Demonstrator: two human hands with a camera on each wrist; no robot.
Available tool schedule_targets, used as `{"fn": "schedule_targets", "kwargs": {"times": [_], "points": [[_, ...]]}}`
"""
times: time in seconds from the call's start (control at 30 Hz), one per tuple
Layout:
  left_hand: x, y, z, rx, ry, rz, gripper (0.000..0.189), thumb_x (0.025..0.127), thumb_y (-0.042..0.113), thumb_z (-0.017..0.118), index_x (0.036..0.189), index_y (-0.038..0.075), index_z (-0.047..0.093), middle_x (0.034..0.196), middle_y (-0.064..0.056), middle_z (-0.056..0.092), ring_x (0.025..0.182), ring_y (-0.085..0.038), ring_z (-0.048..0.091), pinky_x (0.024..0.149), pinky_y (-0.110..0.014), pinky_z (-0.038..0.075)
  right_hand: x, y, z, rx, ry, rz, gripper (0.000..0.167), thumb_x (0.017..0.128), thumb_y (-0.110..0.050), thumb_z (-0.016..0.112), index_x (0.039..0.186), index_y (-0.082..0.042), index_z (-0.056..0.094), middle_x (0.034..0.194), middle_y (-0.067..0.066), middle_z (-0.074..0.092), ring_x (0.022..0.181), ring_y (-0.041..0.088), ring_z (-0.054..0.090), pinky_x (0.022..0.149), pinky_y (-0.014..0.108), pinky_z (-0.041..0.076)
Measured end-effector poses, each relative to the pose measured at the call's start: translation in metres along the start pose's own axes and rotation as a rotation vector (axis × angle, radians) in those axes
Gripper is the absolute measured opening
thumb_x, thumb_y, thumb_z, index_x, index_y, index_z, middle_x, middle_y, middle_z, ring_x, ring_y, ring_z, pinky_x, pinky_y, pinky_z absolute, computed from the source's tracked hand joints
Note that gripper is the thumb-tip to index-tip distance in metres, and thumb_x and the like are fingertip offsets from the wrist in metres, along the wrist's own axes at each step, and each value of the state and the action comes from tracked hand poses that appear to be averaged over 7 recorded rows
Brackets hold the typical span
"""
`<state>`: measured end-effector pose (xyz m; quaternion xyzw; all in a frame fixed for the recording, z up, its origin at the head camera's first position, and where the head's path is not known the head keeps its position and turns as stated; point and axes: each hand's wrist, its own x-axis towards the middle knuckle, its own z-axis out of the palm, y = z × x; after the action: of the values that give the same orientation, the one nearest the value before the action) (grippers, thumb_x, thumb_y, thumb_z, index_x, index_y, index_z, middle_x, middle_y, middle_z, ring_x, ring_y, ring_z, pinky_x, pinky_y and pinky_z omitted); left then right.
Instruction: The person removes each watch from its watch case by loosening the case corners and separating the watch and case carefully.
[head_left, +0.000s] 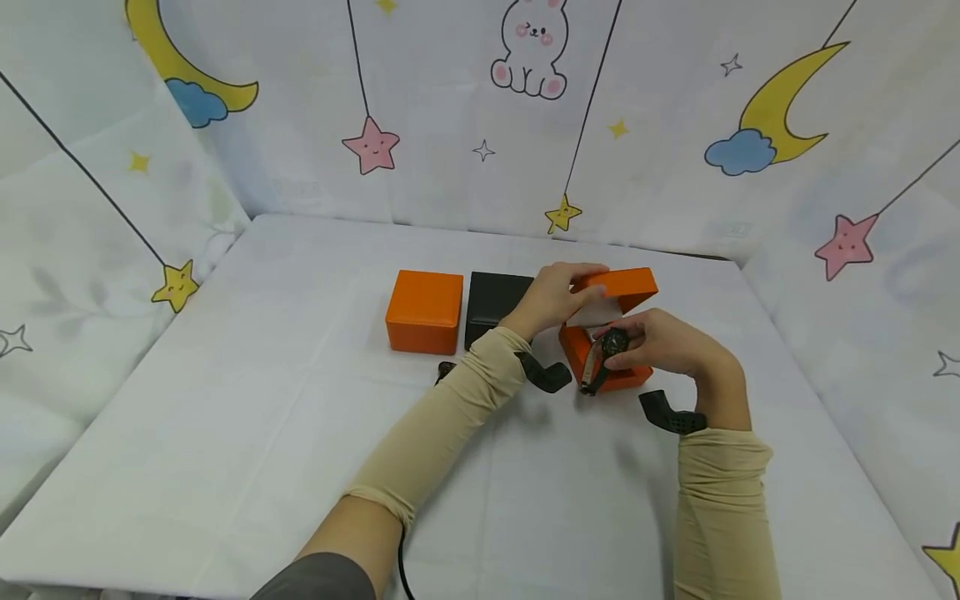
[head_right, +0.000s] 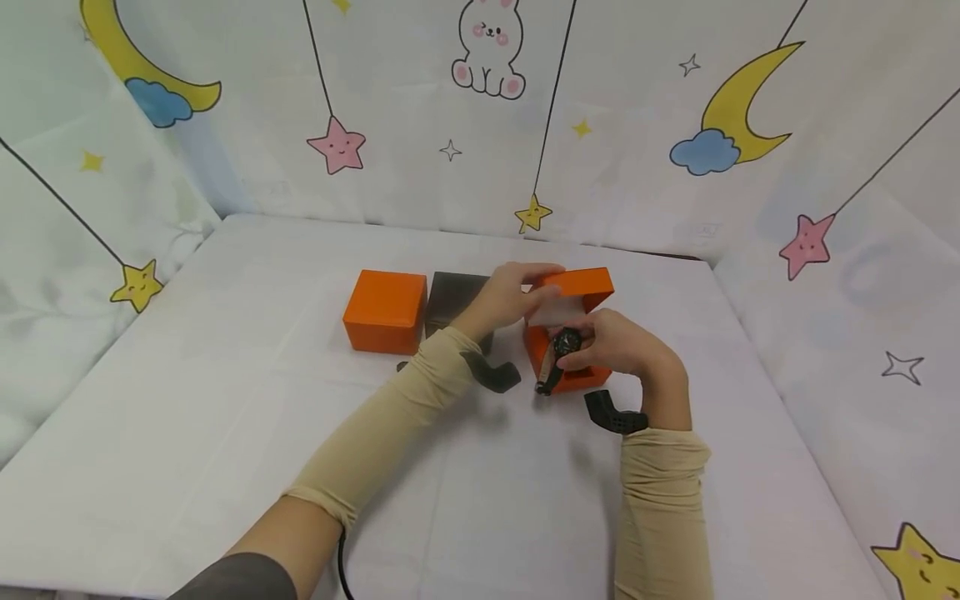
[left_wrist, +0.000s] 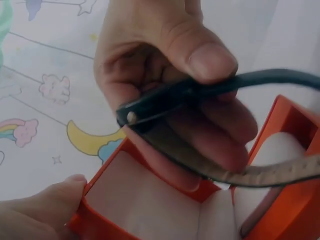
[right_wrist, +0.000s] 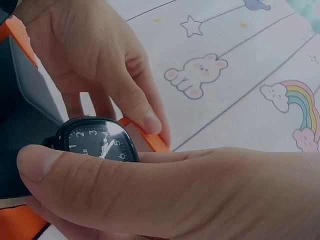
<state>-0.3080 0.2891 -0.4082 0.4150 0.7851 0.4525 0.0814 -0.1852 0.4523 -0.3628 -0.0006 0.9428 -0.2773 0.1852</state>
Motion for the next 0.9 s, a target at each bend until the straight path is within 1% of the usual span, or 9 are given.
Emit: {"fn": "schedule_targets", "kwargs": {"times": [0.23, 0.33, 0.4, 0.5, 0.57, 0.67, 0.73, 0.83, 0.9], "points": [[-0.002, 0.007, -0.004, 0.099, -0.09, 0.053, 0.044, 0.093, 0.035, 0.059, 0.135, 0.024, 0.055, 0.128, 0.0, 0.062, 0.104, -0.011, 0.058, 0.08, -0.018, 0.046, -0.003, -0.003, 0.001, -0.039, 0.014, -0.017, 0.051, 0.079, -0.038, 0.076, 0.122, -0.014, 0.064, 0.092, 0.0, 0.069, 0.084, 0.015, 0.06, 0.076, 0.029, 0.05], [-0.004, 0.01, -0.005, 0.123, -0.111, 0.057, 0.045, 0.092, 0.036, 0.061, 0.134, 0.024, 0.056, 0.124, 0.0, 0.064, 0.085, -0.01, 0.056, 0.067, -0.017, 0.042, -0.003, -0.005, 0.002, -0.04, 0.01, -0.013, 0.051, 0.077, -0.04, 0.077, 0.12, -0.014, 0.065, 0.096, 0.0, 0.068, 0.088, 0.015, 0.061, 0.079, 0.03, 0.05], [-0.006, 0.011, -0.007, 0.141, -0.121, 0.05, 0.045, 0.091, 0.036, 0.061, 0.134, 0.024, 0.056, 0.112, 0.0, 0.068, 0.07, -0.009, 0.048, 0.058, -0.017, 0.035, -0.002, -0.006, 0.002, -0.039, -0.004, -0.011, 0.051, 0.077, -0.041, 0.077, 0.12, -0.015, 0.065, 0.096, -0.001, 0.068, 0.089, 0.016, 0.06, 0.08, 0.031, 0.05], [-0.008, 0.014, -0.007, 0.162, -0.13, 0.052, 0.046, 0.091, 0.037, 0.062, 0.134, 0.024, 0.056, 0.092, 0.0, 0.068, 0.058, -0.01, 0.036, 0.052, -0.018, 0.027, -0.003, -0.009, 0.002, -0.056, -0.029, 0.0, 0.052, 0.076, -0.043, 0.077, 0.119, -0.018, 0.065, 0.098, -0.001, 0.068, 0.09, 0.018, 0.059, 0.08, 0.032, 0.048], [-0.008, 0.016, -0.006, 0.175, -0.139, 0.051, 0.046, 0.091, 0.036, 0.062, 0.134, 0.023, 0.056, 0.083, 0.0, 0.064, 0.057, -0.01, 0.035, 0.05, -0.018, 0.026, -0.004, -0.011, 0.002, -0.068, -0.046, 0.005, 0.053, 0.075, -0.044, 0.077, 0.121, -0.019, 0.064, 0.099, -0.002, 0.068, 0.091, 0.018, 0.058, 0.08, 0.032, 0.047], [-0.009, 0.019, -0.005, 0.214, -0.153, 0.061, 0.045, 0.091, 0.035, 0.062, 0.134, 0.023, 0.056, 0.088, 0.002, 0.066, 0.063, -0.009, 0.042, 0.052, -0.017, 0.029, -0.005, -0.014, 0.003, -0.058, -0.071, 0.004, 0.052, 0.076, -0.042, 0.077, 0.121, -0.018, 0.065, 0.092, -0.001, 0.067, 0.086, 0.018, 0.058, 0.076, 0.032, 0.047], [-0.011, 0.022, -0.005, 0.248, -0.173, 0.078, 0.046, 0.091, 0.035, 0.062, 0.135, 0.023, 0.055, 0.098, 0.001, 0.069, 0.068, -0.009, 0.047, 0.055, -0.015, 0.034, -0.006, -0.014, 0.004, -0.05, -0.083, -0.01, 0.049, 0.077, -0.039, 0.077, 0.119, -0.017, 0.066, 0.089, -0.001, 0.067, 0.083, 0.018, 0.059, 0.075, 0.032, 0.048], [-0.014, 0.026, -0.005, 0.299, -0.196, 0.107, 0.046, 0.09, 0.034, 0.062, 0.134, 0.023, 0.056, 0.113, 0.003, 0.068, 0.081, -0.006, 0.054, 0.065, -0.012, 0.041, -0.007, -0.014, 0.005, -0.04, -0.1, -0.037, 0.04, 0.078, -0.036, 0.077, 0.112, -0.017, 0.068, 0.086, -0.001, 0.067, 0.08, 0.017, 0.061, 0.073, 0.031, 0.05], [-0.015, 0.028, -0.005, 0.326, -0.197, 0.126, 0.044, 0.088, 0.034, 0.065, 0.13, 0.022, 0.06, 0.116, 0.005, 0.067, 0.089, -0.006, 0.057, 0.073, -0.012, 0.045, -0.008, -0.015, 0.005, -0.027, -0.121, -0.056, 0.035, 0.08, -0.033, 0.076, 0.109, -0.017, 0.069, 0.086, -0.001, 0.069, 0.081, 0.017, 0.063, 0.073, 0.03, 0.051]]}}
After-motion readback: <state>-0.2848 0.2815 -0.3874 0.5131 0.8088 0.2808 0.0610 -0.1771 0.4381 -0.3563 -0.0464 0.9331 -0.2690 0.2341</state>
